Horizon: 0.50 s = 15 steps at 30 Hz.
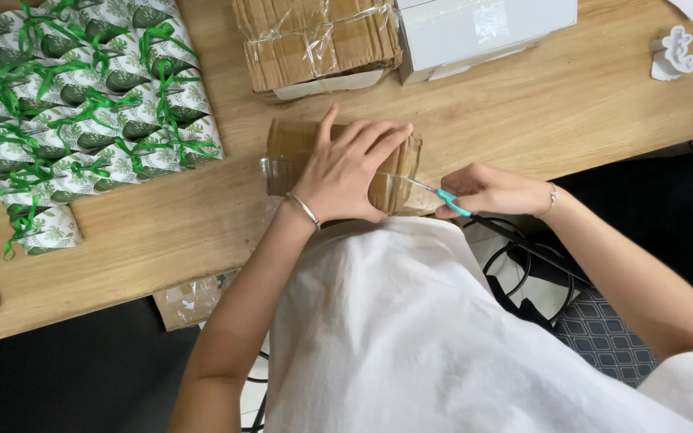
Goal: Packaging wrapped candles into cardboard boxes and organizing them.
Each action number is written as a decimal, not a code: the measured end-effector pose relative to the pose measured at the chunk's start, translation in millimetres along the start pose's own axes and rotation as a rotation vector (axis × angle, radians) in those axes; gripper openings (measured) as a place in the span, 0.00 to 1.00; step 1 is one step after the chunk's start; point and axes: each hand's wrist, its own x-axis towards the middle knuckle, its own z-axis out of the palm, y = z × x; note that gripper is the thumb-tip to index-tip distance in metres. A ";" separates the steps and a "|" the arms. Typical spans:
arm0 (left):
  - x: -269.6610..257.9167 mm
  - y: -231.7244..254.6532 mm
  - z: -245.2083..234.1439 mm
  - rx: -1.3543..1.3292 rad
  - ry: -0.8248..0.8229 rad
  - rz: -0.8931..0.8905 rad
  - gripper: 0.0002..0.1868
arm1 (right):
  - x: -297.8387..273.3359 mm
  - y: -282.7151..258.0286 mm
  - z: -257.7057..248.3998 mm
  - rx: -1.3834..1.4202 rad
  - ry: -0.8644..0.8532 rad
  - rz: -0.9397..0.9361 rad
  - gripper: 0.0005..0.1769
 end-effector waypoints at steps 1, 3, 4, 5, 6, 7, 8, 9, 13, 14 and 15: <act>1.2 -0.9 4.9 -0.004 0.000 0.000 0.68 | 2.9 -1.2 -2.7 0.000 -0.001 0.004 0.23; 3.3 -2.8 14.5 -0.045 -0.051 0.047 0.69 | 9.6 -3.9 -8.7 -0.066 -0.009 -0.024 0.20; 5.2 -2.7 16.4 -0.047 -0.049 0.044 0.69 | 10.6 2.1 -12.4 -0.068 -0.011 -0.023 0.20; 6.2 -2.9 17.7 -0.052 -0.052 0.027 0.69 | 12.1 7.9 -15.0 -0.059 -0.028 -0.010 0.24; 7.3 -2.9 19.1 -0.057 -0.055 0.010 0.69 | 13.5 13.9 -17.6 -0.049 -0.044 0.002 0.27; 7.0 -4.3 26.3 -0.060 -0.053 0.008 0.69 | 11.1 9.4 -17.4 -0.051 -0.046 0.005 0.27; 6.8 -5.6 33.6 -0.039 -0.028 0.009 0.70 | 8.7 5.0 -17.2 -0.089 -0.034 0.013 0.25; 6.8 -7.4 40.1 -0.016 -0.004 0.012 0.71 | 6.7 0.2 -17.1 -0.127 -0.021 0.020 0.23; -9.9 -24.3 55.8 -0.019 -0.003 0.014 0.72 | 7.3 21.8 -15.3 -0.207 0.014 0.081 0.21; -17.5 -34.4 57.4 -0.006 0.039 -0.024 0.71 | 8.0 31.5 -15.0 -0.215 0.008 0.072 0.20; -25.7 -43.9 59.3 0.006 0.078 -0.063 0.70 | 8.2 41.7 -13.7 -0.220 0.001 0.064 0.20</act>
